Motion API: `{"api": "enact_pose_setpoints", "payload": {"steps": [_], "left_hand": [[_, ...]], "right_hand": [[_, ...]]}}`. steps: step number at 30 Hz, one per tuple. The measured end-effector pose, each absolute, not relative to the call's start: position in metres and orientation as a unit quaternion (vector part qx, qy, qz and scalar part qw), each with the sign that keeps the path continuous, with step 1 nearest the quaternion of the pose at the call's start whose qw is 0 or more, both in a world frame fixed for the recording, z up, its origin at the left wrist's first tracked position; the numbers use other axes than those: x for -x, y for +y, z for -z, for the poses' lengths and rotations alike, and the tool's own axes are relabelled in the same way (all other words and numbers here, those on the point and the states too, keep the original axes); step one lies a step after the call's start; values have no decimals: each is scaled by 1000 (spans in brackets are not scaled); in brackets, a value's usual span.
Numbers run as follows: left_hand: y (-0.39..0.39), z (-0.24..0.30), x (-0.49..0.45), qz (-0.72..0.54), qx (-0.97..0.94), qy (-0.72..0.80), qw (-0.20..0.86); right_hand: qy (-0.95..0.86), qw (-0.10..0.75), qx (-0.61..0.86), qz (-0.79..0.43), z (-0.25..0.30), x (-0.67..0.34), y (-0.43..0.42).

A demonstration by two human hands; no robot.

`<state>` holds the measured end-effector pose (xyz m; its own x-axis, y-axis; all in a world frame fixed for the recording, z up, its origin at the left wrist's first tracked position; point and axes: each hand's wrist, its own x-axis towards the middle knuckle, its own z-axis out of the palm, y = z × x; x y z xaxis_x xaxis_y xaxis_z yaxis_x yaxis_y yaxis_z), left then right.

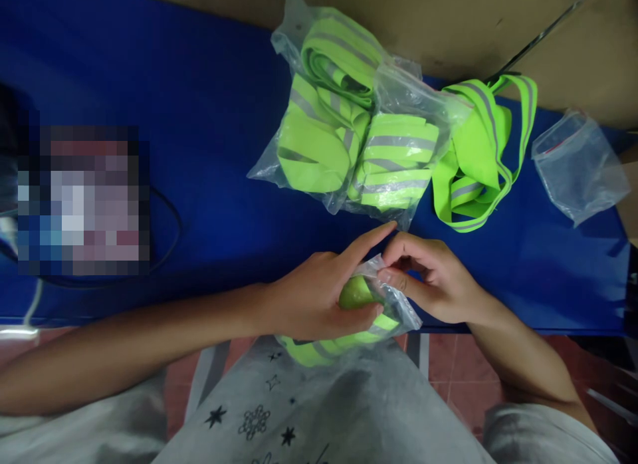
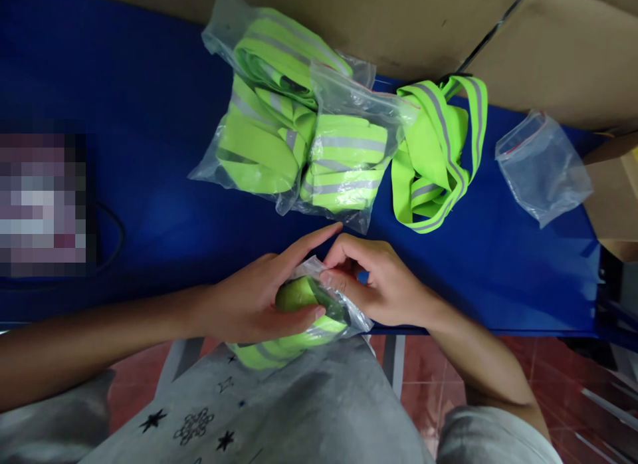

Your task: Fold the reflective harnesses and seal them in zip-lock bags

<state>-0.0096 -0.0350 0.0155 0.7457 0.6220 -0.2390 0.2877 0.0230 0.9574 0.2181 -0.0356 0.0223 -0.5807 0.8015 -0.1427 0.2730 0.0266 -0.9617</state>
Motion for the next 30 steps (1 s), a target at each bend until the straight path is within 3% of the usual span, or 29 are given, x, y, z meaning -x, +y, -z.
{"api": "enact_pose_setpoints", "payload": {"steps": [9,14,26,30], "left_hand": [[-34,-14,7,-86,-727,324,599],[-36,-15,6,-89,-715,333,607],[-27,-15,13,-130,-691,302,644],[-21,-17,16,-123,-692,327,632]], "right_hand": [[-660,278,400,-571,-15,-209,-42],[-639,265,400,-601,-15,-209,-43],[-649,334,433,-530,-13,-212,-41],[-651,307,413,-558,-14,-217,-36]]}}
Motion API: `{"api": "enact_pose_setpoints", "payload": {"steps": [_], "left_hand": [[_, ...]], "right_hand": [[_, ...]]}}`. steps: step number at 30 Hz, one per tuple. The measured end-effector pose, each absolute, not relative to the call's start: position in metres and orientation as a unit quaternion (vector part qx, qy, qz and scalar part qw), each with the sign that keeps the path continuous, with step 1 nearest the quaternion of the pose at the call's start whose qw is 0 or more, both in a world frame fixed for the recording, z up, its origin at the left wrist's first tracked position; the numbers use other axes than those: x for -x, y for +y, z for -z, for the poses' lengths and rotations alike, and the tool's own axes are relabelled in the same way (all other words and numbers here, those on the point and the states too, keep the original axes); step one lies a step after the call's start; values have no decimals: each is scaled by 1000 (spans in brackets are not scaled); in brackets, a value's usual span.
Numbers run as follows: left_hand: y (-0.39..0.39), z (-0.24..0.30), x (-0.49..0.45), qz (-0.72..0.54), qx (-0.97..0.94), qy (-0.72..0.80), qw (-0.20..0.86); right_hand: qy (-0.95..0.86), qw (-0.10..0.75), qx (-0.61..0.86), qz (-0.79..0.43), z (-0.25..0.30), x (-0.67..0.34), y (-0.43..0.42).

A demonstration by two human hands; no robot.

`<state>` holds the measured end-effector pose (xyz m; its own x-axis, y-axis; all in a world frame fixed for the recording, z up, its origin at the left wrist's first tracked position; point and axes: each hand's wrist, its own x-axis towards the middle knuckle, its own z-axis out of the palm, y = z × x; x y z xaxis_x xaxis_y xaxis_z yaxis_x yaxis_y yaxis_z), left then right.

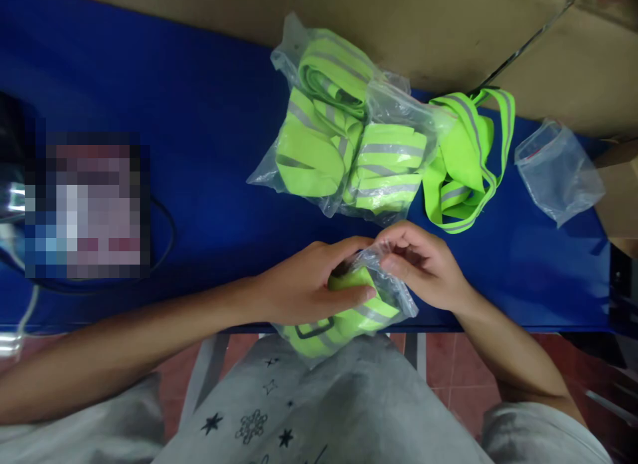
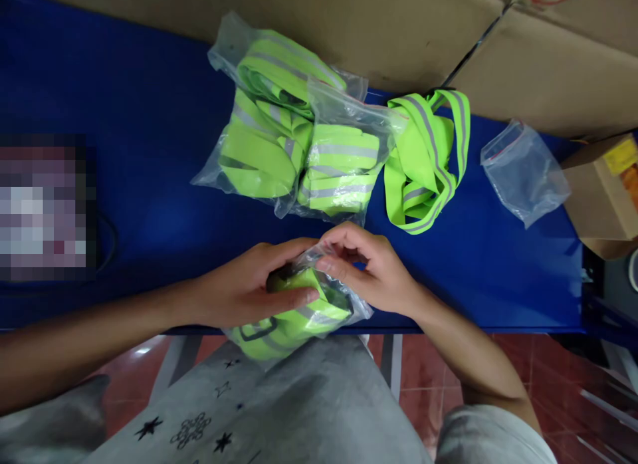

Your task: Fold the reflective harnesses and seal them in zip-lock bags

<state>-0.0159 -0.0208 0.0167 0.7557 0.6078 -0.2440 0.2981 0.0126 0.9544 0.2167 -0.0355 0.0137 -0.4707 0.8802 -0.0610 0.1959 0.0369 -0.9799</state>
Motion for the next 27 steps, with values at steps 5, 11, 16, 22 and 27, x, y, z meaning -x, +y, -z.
{"api": "enact_pose_setpoints", "payload": {"steps": [5,11,16,22,27], "left_hand": [[-24,-16,16,-139,-677,362,625],[-25,-15,17,-186,-650,398,620],[-25,-16,17,-188,-649,388,626],[-19,-16,20,-265,-608,427,614],[-15,-17,21,-357,-576,434,593]], "right_hand": [[-677,278,419,-537,-13,-220,-33],[-689,306,426,-501,-12,-219,-32],[-639,326,411,-562,-6,-219,-29],[-640,334,433,-540,-5,-229,-22],[-662,384,450,-459,-10,-234,-20]]}}
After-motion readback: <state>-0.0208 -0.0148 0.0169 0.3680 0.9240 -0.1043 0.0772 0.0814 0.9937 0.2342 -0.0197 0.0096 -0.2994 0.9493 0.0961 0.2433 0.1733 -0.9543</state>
